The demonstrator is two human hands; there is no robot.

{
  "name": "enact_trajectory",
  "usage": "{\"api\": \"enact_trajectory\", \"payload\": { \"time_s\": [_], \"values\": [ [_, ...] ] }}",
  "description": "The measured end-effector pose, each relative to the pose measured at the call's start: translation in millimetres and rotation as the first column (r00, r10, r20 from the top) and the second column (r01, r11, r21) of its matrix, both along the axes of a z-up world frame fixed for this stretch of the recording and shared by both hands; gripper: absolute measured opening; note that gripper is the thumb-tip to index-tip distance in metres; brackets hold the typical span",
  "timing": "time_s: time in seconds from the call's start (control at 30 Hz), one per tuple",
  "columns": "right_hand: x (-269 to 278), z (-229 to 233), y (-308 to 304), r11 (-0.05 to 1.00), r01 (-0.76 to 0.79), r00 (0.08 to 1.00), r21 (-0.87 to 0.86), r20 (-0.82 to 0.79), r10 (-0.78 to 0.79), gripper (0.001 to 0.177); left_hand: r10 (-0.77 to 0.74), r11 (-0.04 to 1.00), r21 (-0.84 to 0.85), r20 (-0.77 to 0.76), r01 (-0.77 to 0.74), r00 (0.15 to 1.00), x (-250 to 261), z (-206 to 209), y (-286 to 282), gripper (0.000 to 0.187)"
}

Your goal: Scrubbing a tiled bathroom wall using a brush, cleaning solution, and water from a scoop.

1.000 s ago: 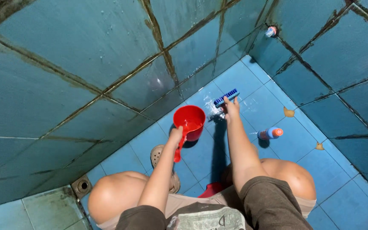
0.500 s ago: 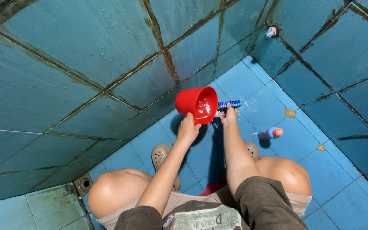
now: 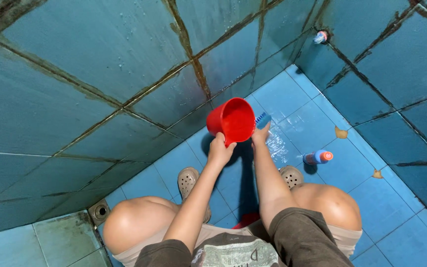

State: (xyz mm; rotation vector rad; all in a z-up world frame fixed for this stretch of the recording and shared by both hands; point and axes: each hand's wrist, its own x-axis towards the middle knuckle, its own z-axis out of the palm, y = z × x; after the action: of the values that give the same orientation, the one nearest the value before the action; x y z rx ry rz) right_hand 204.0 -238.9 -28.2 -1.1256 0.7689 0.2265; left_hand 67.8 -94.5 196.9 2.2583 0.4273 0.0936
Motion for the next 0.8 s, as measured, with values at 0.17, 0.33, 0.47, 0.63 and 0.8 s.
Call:
{"api": "enact_trajectory", "payload": {
  "time_s": [0.17,0.33,0.47,0.63,0.8],
  "values": [
    [16.3,52.2,-10.6,0.092,-0.132,0.897,-0.987,-0.079,0.434,0.109,0.061,0.769,-0.614,-0.206,-0.178,0.977,-29.9,-50.9,46.0,0.036],
    [41.8,108.2,19.3,0.501,-0.107,0.876,-0.859,0.157,0.456,0.107,0.216,0.736,-0.493,-0.478,-0.464,0.851,-59.4,-96.3,78.2,0.052],
    [54.4,157.9,57.9,0.546,0.111,0.744,-0.830,0.433,0.508,0.104,0.255,0.823,-0.373,-0.432,-0.428,0.865,-74.8,-122.8,85.2,0.057],
    [81.2,216.3,83.3,0.711,0.072,0.691,-0.699,0.549,0.470,0.096,0.350,0.784,-0.356,-0.424,-0.509,0.835,-65.4,-109.0,82.8,0.054],
    [137.4,272.8,73.3,0.694,0.279,0.645,-0.664,0.665,0.376,0.087,0.324,0.752,-0.446,-0.390,-0.485,0.862,-39.0,-111.5,59.3,0.051]
  ]
}}
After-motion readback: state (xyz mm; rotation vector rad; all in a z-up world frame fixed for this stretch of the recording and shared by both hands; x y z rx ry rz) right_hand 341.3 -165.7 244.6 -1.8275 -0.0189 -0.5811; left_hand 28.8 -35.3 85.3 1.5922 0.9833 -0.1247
